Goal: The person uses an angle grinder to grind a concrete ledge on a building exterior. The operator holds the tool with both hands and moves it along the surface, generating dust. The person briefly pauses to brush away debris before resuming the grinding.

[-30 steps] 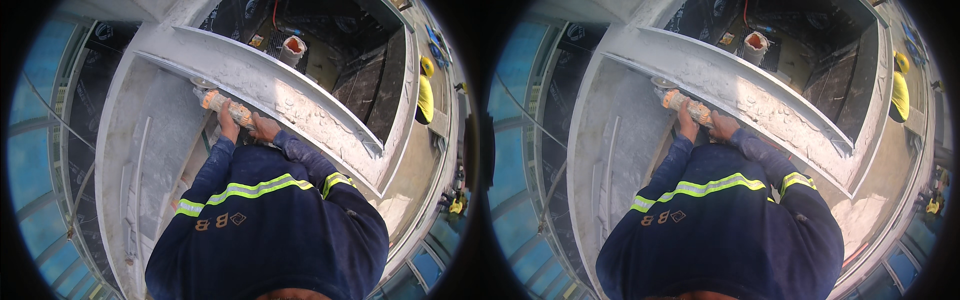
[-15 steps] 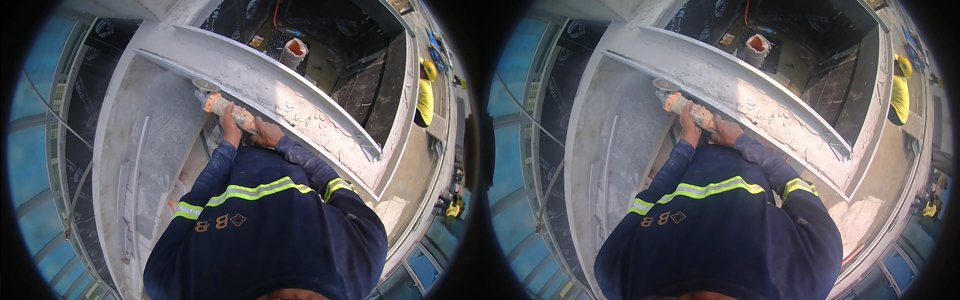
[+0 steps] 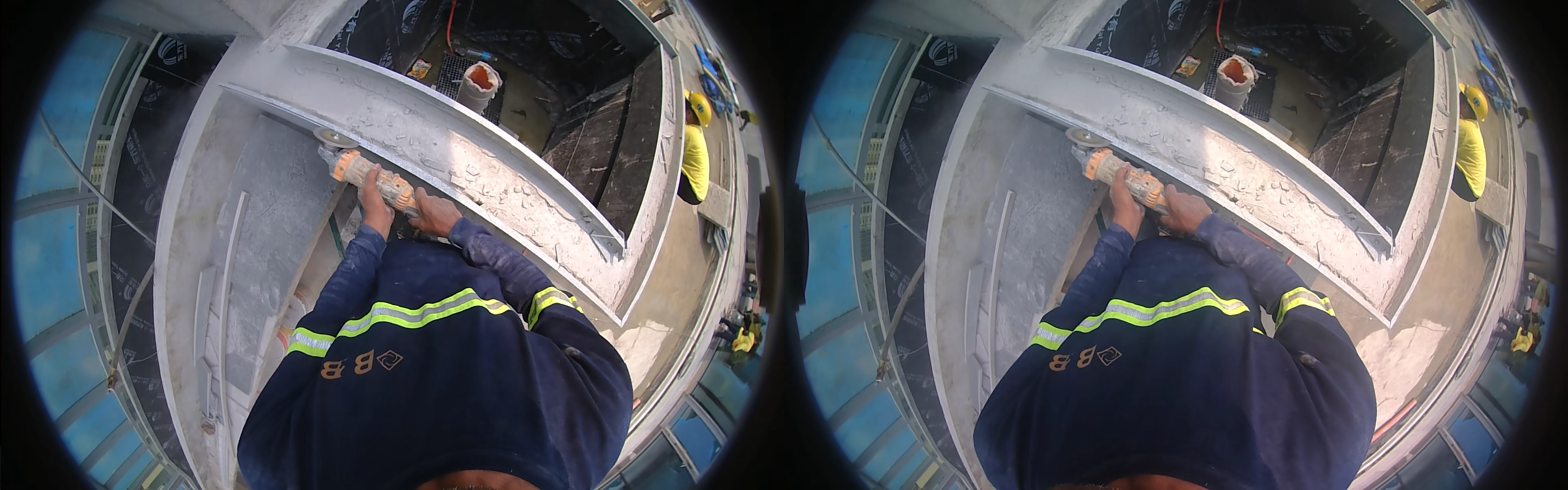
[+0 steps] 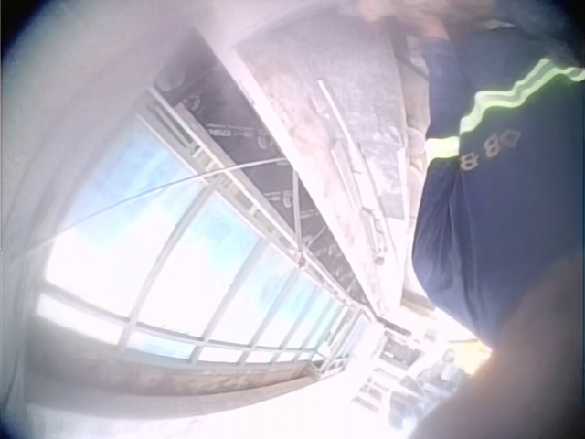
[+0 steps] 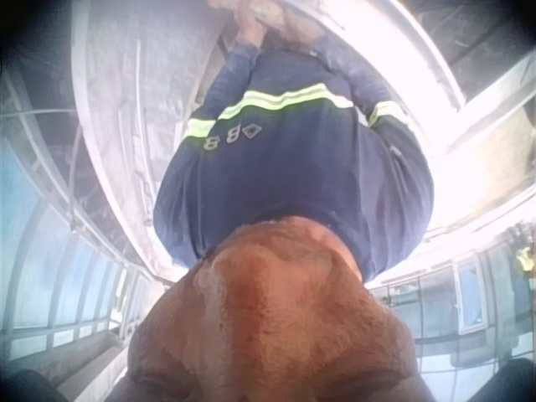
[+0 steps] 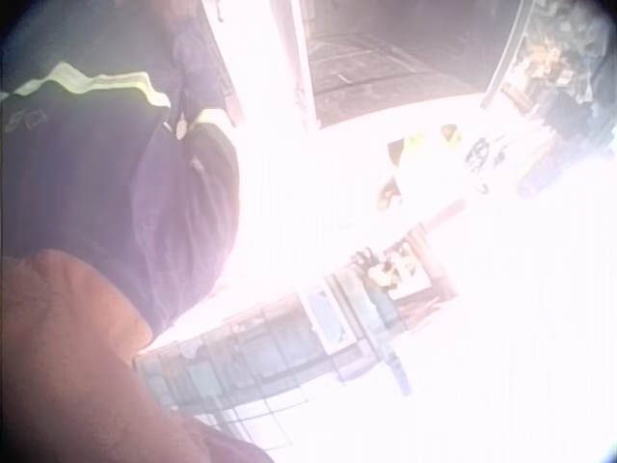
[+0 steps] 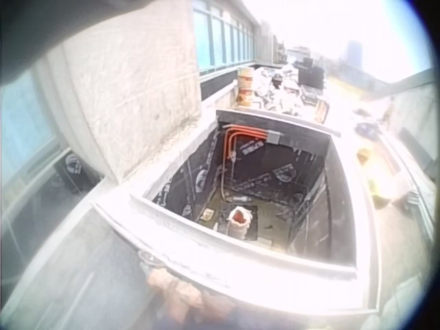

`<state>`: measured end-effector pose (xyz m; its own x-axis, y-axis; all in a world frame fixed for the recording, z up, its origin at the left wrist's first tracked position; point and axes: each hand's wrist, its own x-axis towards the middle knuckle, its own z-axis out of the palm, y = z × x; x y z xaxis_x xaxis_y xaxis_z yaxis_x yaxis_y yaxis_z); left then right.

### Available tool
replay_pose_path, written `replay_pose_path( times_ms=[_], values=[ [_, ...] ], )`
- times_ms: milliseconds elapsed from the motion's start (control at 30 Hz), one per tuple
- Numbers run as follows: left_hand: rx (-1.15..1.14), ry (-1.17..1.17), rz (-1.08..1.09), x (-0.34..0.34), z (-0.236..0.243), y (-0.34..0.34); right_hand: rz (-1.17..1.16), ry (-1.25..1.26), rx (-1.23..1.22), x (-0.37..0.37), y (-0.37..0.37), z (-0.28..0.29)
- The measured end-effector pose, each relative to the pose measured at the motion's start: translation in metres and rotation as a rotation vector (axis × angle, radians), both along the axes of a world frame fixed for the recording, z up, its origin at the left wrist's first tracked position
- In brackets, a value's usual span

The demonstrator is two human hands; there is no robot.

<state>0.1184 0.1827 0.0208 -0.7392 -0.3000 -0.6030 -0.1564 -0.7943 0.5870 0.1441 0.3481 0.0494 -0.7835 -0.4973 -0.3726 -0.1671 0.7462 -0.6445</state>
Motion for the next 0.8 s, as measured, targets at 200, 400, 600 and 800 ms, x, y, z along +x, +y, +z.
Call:
replay_pose_path(
  times_ms=[200, 400, 600, 800],
  values=[
    [-0.037, -0.025, 0.024, 0.013, 0.008, 0.010, 0.000, 0.016, -0.001, 0.012, 0.011, 0.013],
    [-0.029, 0.012, 0.005, 0.013, -0.002, 0.009, -0.008, 0.034, -0.026, 0.015, 0.011, 0.001],
    [-0.037, 0.019, 0.003, -0.004, -0.011, -0.004, 0.004, 0.033, -0.014, -0.003, -0.002, -0.009],
    [-0.057, 0.013, 0.014, -0.007, -0.019, -0.009, 0.010, 0.028, -0.018, -0.004, -0.005, -0.010]
  ],
)
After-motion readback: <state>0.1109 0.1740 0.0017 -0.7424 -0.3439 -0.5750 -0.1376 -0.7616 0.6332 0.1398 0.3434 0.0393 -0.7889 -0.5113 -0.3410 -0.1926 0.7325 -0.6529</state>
